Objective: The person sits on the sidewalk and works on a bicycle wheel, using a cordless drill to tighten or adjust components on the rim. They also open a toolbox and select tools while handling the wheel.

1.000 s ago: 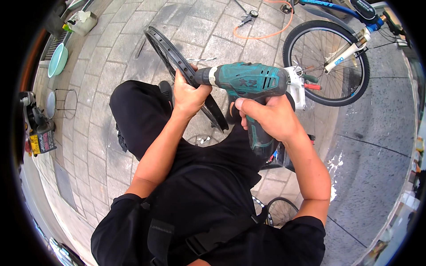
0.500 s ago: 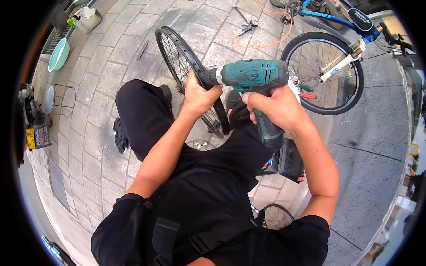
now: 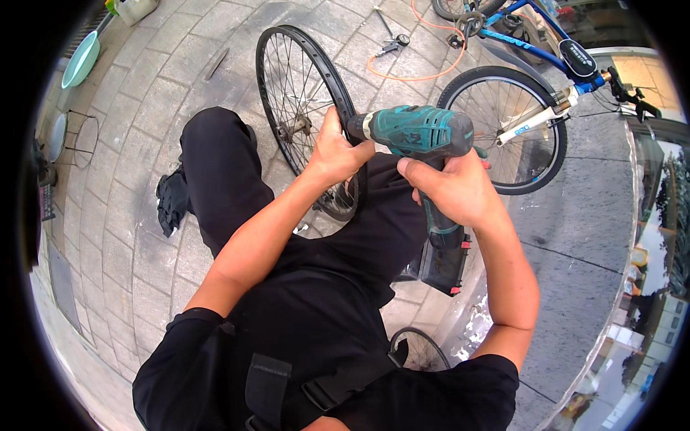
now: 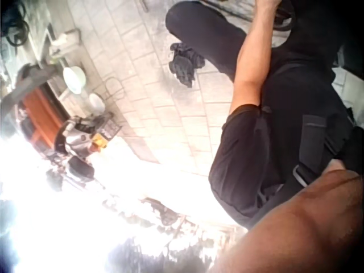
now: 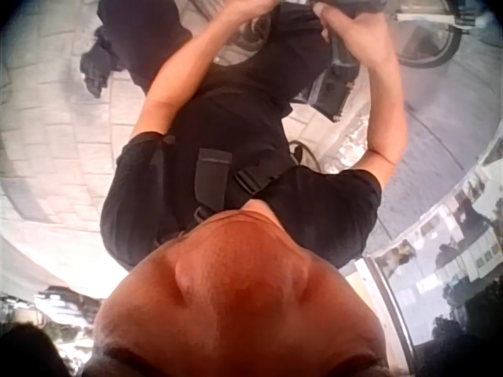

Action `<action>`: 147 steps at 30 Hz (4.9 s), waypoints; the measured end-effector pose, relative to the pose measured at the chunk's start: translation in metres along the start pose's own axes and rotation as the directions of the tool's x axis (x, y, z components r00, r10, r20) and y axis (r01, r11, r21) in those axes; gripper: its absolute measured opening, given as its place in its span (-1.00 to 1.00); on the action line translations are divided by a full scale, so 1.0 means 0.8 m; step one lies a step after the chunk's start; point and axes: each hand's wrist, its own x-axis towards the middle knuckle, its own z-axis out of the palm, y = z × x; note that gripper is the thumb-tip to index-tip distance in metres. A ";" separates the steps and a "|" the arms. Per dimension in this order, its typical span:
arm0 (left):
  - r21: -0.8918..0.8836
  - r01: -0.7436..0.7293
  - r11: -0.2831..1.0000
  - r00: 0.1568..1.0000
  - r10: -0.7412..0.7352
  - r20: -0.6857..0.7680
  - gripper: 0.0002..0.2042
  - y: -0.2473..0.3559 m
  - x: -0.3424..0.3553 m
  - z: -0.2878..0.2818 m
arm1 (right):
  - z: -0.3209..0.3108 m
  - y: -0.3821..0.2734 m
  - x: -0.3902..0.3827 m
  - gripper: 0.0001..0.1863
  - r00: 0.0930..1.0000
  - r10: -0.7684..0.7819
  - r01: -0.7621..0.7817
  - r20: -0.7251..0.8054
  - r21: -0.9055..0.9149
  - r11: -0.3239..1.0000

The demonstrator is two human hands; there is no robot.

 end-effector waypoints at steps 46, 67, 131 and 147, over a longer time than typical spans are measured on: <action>-0.631 0.661 0.407 0.747 -0.277 0.604 -0.68 0.137 -0.015 0.064 | 0.122 0.199 -0.051 -0.25 0.422 -0.460 0.833 -0.781 0.134 0.536; 0.015 0.304 0.953 0.885 -0.288 0.366 -0.68 0.131 -0.050 0.124 | 0.078 0.260 -0.061 -0.88 0.231 -0.773 0.293 -0.591 -0.715 0.635; -0.101 0.976 0.195 0.217 -0.794 0.568 -0.68 -0.033 -0.120 0.177 | -0.027 0.252 -0.215 -0.75 0.998 0.024 -0.032 -0.060 -0.140 0.990; -0.074 0.778 0.624 0.544 -0.610 0.577 -0.70 0.006 -0.064 0.172 | 0.087 0.477 -0.226 -0.54 0.826 0.560 -0.563 -0.066 -0.079 0.822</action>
